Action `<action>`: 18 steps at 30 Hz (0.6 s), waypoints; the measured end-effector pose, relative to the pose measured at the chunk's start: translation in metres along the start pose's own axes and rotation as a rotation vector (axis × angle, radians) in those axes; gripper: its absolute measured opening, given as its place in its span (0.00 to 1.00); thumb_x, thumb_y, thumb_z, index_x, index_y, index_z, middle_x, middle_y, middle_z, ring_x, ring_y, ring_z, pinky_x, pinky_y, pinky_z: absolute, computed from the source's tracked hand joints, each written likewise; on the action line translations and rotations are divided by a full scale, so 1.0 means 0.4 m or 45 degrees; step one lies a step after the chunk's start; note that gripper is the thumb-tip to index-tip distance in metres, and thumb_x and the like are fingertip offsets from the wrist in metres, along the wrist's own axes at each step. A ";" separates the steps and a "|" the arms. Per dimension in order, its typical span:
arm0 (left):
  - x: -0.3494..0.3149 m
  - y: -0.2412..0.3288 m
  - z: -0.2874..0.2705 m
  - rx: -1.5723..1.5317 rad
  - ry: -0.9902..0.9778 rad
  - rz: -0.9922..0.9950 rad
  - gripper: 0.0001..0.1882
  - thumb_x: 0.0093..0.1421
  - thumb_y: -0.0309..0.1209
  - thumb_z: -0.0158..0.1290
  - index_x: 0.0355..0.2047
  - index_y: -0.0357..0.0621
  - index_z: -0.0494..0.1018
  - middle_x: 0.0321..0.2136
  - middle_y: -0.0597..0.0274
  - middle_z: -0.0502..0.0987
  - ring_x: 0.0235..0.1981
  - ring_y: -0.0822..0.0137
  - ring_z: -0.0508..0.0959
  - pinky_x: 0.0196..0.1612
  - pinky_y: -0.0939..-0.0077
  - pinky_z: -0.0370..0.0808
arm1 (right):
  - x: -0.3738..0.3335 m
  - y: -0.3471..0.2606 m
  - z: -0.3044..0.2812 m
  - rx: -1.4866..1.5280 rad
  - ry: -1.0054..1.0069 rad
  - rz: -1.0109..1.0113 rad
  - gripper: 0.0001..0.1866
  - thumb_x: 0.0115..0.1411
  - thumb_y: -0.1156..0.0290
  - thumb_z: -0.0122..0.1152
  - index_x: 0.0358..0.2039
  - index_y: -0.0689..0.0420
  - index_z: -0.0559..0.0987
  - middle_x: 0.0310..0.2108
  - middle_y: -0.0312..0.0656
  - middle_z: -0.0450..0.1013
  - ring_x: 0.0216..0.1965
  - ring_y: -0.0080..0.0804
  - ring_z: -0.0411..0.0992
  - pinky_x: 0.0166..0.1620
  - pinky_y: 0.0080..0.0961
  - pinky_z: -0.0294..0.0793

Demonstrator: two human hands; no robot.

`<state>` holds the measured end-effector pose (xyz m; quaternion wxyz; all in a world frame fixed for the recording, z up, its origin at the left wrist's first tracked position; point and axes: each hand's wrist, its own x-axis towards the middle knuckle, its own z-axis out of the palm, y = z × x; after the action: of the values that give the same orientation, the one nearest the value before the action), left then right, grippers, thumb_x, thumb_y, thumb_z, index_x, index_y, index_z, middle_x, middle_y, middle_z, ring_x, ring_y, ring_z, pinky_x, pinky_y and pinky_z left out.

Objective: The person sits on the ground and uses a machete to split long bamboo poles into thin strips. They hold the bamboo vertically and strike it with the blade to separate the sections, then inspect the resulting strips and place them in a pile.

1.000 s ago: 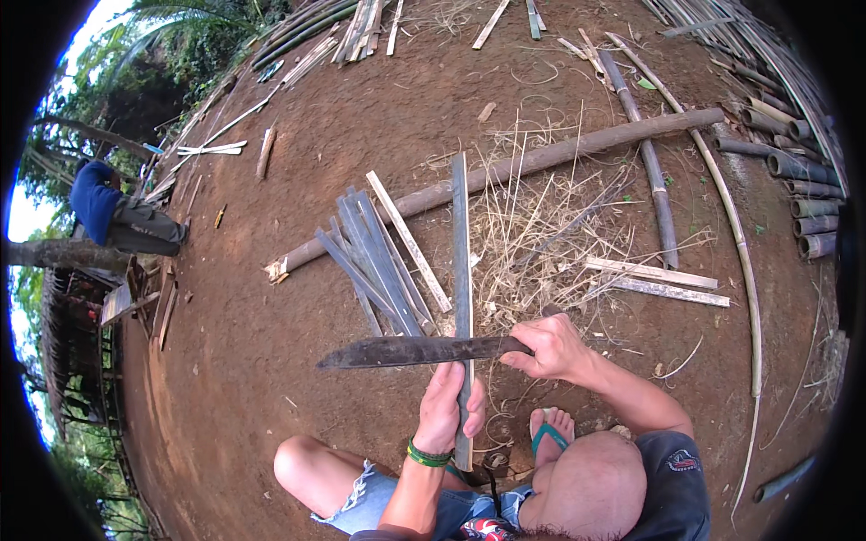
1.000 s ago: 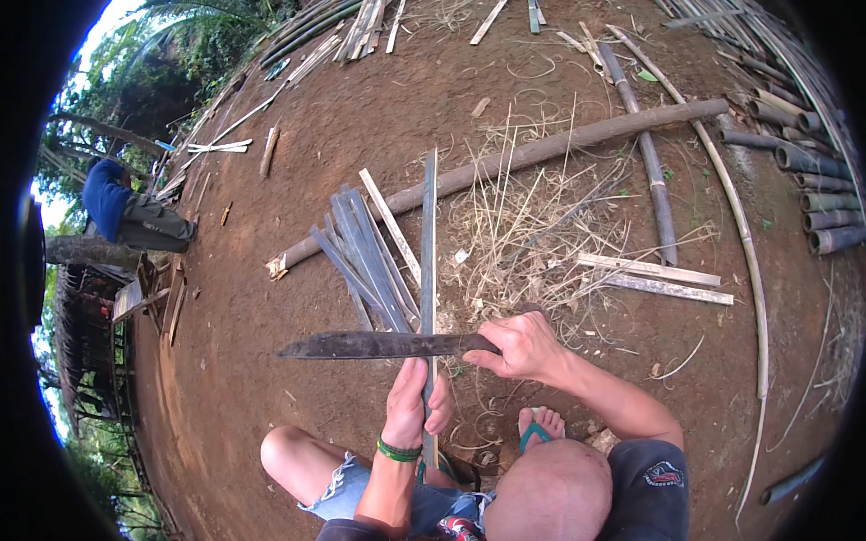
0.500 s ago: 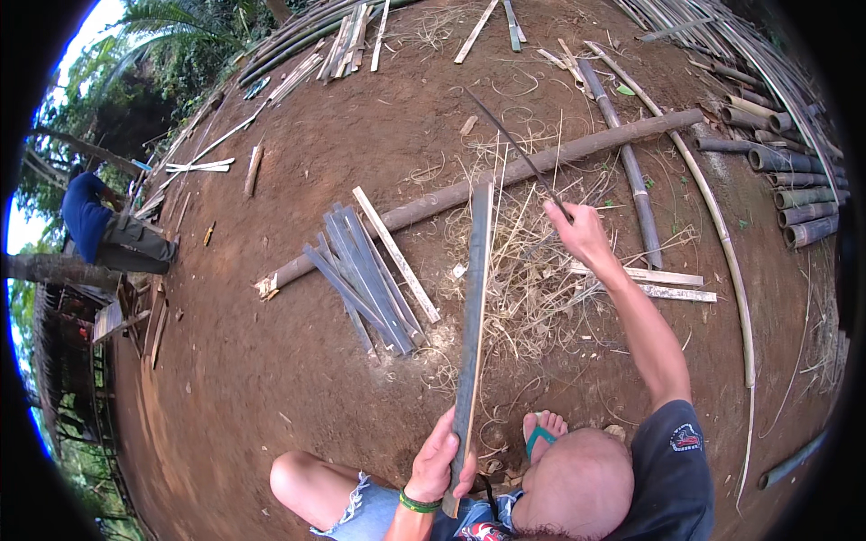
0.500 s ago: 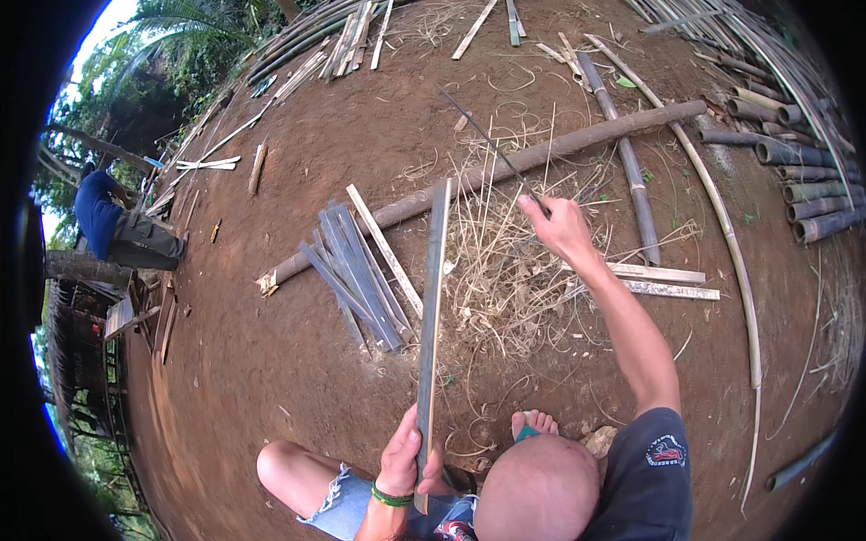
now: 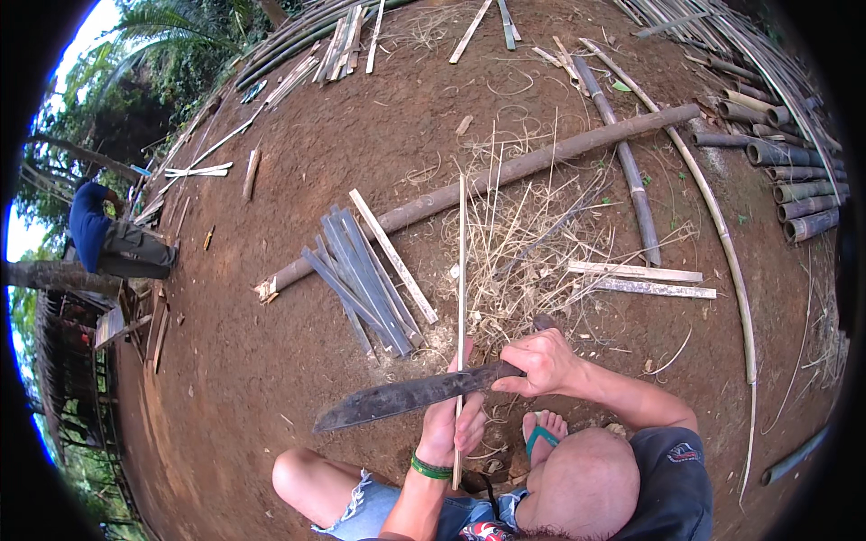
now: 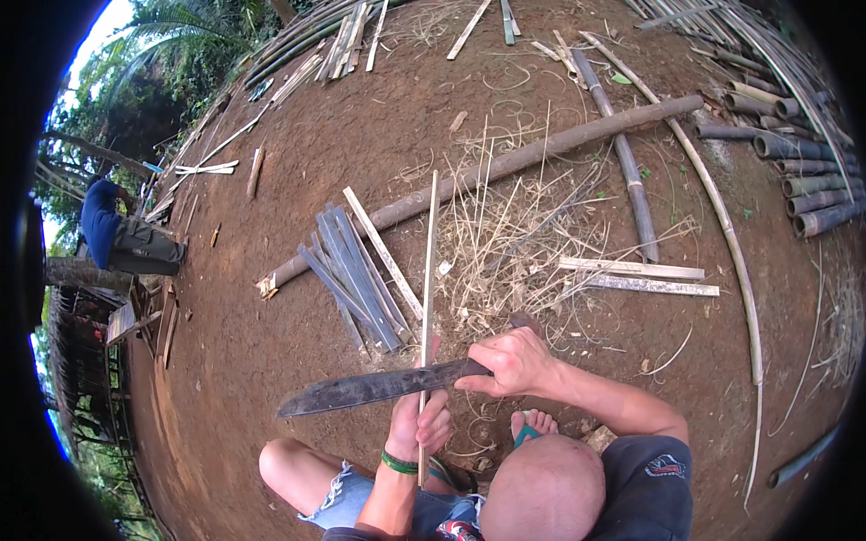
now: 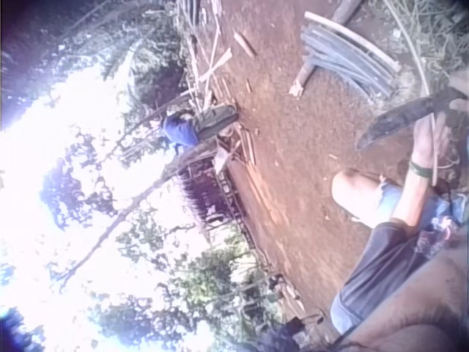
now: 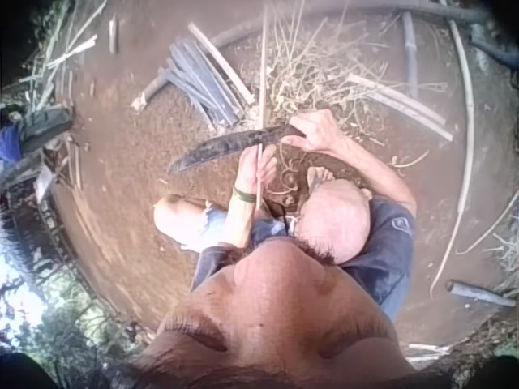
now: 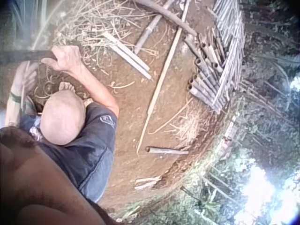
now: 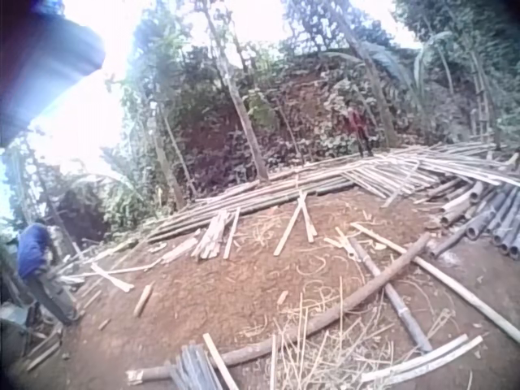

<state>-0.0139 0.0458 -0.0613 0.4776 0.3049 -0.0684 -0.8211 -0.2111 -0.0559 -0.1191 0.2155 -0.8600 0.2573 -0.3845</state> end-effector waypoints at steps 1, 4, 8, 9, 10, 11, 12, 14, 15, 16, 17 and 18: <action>-0.010 -0.002 0.005 0.000 -0.005 -0.005 0.29 0.76 0.47 0.36 0.74 0.71 0.42 0.12 0.71 0.60 0.06 0.77 0.59 0.08 0.82 0.58 | 0.005 0.016 -0.004 -0.017 -0.007 0.075 0.30 0.63 0.41 0.59 0.17 0.55 0.72 0.10 0.42 0.66 0.10 0.40 0.68 0.16 0.37 0.67; -0.066 -0.027 0.008 0.063 -0.027 0.009 0.31 0.75 0.50 0.38 0.74 0.70 0.42 0.12 0.71 0.60 0.06 0.77 0.59 0.08 0.83 0.58 | 0.039 0.142 -0.040 -0.064 -0.007 0.331 0.33 0.67 0.39 0.51 0.16 0.55 0.73 0.08 0.40 0.64 0.08 0.34 0.63 0.13 0.34 0.63; -0.107 -0.056 -0.022 0.081 -0.099 0.033 0.34 0.74 0.49 0.41 0.75 0.64 0.41 0.12 0.70 0.60 0.07 0.76 0.58 0.09 0.83 0.58 | 0.085 0.343 -0.153 -0.212 0.207 0.685 0.35 0.70 0.41 0.46 0.17 0.57 0.75 0.08 0.37 0.63 0.08 0.30 0.58 0.15 0.32 0.60; -0.110 -0.058 -0.039 -0.020 -0.142 0.030 0.35 0.74 0.49 0.41 0.75 0.64 0.41 0.12 0.70 0.60 0.07 0.76 0.59 0.09 0.83 0.58 | 0.109 0.350 -0.162 -0.287 0.278 0.715 0.34 0.70 0.42 0.46 0.18 0.57 0.76 0.08 0.37 0.63 0.09 0.29 0.58 0.15 0.32 0.59; -0.112 -0.059 -0.053 -0.122 -0.188 0.027 0.35 0.74 0.50 0.41 0.75 0.64 0.40 0.12 0.70 0.60 0.07 0.76 0.59 0.09 0.83 0.59 | 0.114 0.344 -0.172 -0.250 0.265 0.754 0.33 0.71 0.44 0.47 0.18 0.58 0.77 0.08 0.37 0.63 0.09 0.28 0.59 0.17 0.32 0.60; -0.110 -0.059 -0.065 -0.222 -0.236 0.022 0.35 0.74 0.50 0.41 0.75 0.65 0.40 0.12 0.71 0.60 0.07 0.77 0.60 0.09 0.83 0.59 | 0.114 0.330 -0.171 -0.203 0.257 0.740 0.32 0.71 0.44 0.48 0.18 0.57 0.77 0.08 0.36 0.63 0.09 0.27 0.59 0.16 0.32 0.59; -0.098 -0.059 -0.065 -0.358 -0.306 0.064 0.35 0.74 0.50 0.40 0.75 0.66 0.38 0.13 0.70 0.61 0.08 0.77 0.61 0.10 0.84 0.61 | 0.108 0.306 -0.153 -0.145 0.240 0.718 0.32 0.71 0.45 0.48 0.18 0.57 0.77 0.08 0.36 0.63 0.09 0.27 0.58 0.15 0.31 0.57; -0.074 -0.053 -0.079 -0.480 -0.332 0.090 0.36 0.74 0.50 0.40 0.75 0.67 0.37 0.14 0.70 0.62 0.09 0.77 0.62 0.10 0.84 0.61 | 0.079 0.247 -0.114 -0.025 0.121 0.646 0.30 0.71 0.47 0.49 0.17 0.55 0.76 0.08 0.32 0.63 0.08 0.25 0.56 0.13 0.30 0.53; -0.058 -0.049 -0.085 -0.539 -0.351 0.088 0.36 0.74 0.50 0.40 0.75 0.68 0.36 0.15 0.70 0.63 0.09 0.77 0.62 0.11 0.84 0.62 | 0.057 0.218 -0.086 0.054 0.057 0.593 0.29 0.70 0.47 0.50 0.16 0.53 0.75 0.08 0.29 0.62 0.07 0.22 0.54 0.11 0.29 0.51; -0.047 -0.047 -0.092 -0.578 -0.393 0.083 0.35 0.74 0.51 0.39 0.75 0.67 0.36 0.16 0.69 0.63 0.09 0.77 0.63 0.12 0.84 0.62 | 0.053 0.164 -0.063 0.078 0.007 0.498 0.28 0.69 0.48 0.53 0.17 0.54 0.75 0.08 0.31 0.63 0.07 0.24 0.56 0.11 0.31 0.54; -0.039 -0.046 -0.089 -0.590 -0.386 0.057 0.35 0.74 0.51 0.38 0.75 0.67 0.36 0.16 0.69 0.63 0.09 0.77 0.63 0.12 0.84 0.62 | 0.030 0.133 -0.037 0.024 -0.012 0.361 0.26 0.68 0.49 0.57 0.18 0.54 0.76 0.08 0.35 0.66 0.07 0.26 0.59 0.11 0.31 0.57; -0.033 -0.044 -0.088 -0.600 -0.379 0.037 0.34 0.74 0.52 0.37 0.75 0.67 0.37 0.16 0.69 0.63 0.09 0.77 0.62 0.12 0.84 0.62 | 0.018 0.092 -0.014 0.077 -0.053 0.320 0.25 0.66 0.49 0.59 0.19 0.55 0.77 0.08 0.38 0.67 0.07 0.28 0.61 0.12 0.32 0.60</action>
<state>-0.0024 0.0724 -0.0908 0.5319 0.0604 0.0507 -0.8431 -0.2214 -0.0898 -0.1328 0.2932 -0.8218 0.3469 -0.3441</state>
